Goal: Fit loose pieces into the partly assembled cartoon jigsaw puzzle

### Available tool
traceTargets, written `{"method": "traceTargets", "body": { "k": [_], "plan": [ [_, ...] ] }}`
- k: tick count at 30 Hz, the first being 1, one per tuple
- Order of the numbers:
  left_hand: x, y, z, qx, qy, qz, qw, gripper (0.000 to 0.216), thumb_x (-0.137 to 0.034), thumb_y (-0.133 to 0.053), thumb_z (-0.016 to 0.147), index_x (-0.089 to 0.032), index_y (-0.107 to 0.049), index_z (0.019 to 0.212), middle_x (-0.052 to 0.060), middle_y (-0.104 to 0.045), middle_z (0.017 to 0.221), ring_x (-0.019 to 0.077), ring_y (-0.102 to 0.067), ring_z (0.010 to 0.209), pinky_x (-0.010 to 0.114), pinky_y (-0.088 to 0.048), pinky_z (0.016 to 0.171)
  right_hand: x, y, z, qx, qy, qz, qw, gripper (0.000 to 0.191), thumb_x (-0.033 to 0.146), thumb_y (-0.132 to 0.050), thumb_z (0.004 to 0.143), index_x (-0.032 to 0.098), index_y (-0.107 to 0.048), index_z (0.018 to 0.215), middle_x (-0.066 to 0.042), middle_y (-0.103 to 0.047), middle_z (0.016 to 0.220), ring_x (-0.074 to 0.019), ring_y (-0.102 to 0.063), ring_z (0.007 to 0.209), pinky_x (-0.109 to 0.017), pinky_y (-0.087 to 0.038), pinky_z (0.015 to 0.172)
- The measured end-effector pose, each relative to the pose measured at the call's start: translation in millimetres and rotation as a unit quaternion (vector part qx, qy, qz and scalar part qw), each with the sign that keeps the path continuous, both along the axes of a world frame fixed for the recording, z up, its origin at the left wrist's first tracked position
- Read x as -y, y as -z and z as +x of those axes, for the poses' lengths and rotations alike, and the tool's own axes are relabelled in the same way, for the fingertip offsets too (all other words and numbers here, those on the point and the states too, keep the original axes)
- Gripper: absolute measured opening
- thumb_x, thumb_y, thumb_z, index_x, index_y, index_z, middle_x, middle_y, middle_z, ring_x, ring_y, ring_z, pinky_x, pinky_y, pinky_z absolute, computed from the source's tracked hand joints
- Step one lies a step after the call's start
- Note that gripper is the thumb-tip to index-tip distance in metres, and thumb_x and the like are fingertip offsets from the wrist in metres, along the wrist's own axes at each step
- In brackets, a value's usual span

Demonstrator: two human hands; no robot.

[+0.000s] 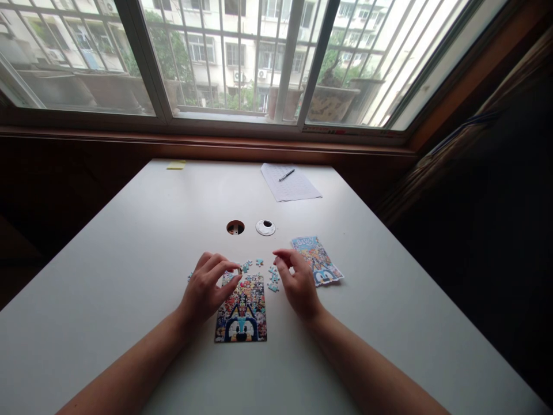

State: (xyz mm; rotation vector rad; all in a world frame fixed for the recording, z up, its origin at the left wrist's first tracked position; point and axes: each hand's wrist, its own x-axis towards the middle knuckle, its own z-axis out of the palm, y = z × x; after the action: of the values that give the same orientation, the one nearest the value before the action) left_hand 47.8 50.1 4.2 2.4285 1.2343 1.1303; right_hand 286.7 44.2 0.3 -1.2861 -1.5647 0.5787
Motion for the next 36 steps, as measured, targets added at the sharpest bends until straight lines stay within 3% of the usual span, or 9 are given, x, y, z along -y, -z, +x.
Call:
{"method": "traceTargets", "body": {
  "k": [6,15,36],
  "plan": [
    [-1.6,-1.5,-0.5,-0.013,-0.024,-0.032,0.999,0.011,-0.029,-0.062,0.093,-0.023,-0.067,0.100,0.004,-0.065,0.091,0.0226,-0.052,0.091,0.036,-0.043,0.083,-2.7,3.7,0.8,0.038,0.021,0.009,0.999,0.018,0.022,-0.053,0.093,0.021,-0.065,0.107,-0.006,-0.066,0.098,-0.0200,-0.058,0.084,-0.036,-0.049,0.078],
    [-2.7,0.2,-0.1,-0.024,-0.030,-0.050,0.998,0.013,-0.030,-0.062,0.093,-0.024,-0.069,0.102,0.005,-0.066,0.095,0.0242,-0.051,0.093,0.037,-0.043,0.084,-2.6,0.9,-3.1,0.107,-0.048,0.022,0.993,0.023,0.013,-0.057,0.090,0.025,-0.067,0.107,-0.005,-0.068,0.099,-0.0238,-0.057,0.095,-0.040,-0.046,0.087],
    [-3.1,2.8,1.3,-0.028,-0.011,-0.036,0.999,0.016,-0.030,-0.063,0.093,-0.025,-0.071,0.106,0.005,-0.065,0.094,0.0235,-0.051,0.093,0.037,-0.045,0.084,-0.5,-3.6,-6.4,0.172,-0.128,0.072,0.974,0.013,0.022,-0.063,0.093,0.027,-0.072,0.102,-0.006,-0.069,0.093,-0.0252,-0.055,0.094,-0.042,-0.048,0.084]
  ]
}}
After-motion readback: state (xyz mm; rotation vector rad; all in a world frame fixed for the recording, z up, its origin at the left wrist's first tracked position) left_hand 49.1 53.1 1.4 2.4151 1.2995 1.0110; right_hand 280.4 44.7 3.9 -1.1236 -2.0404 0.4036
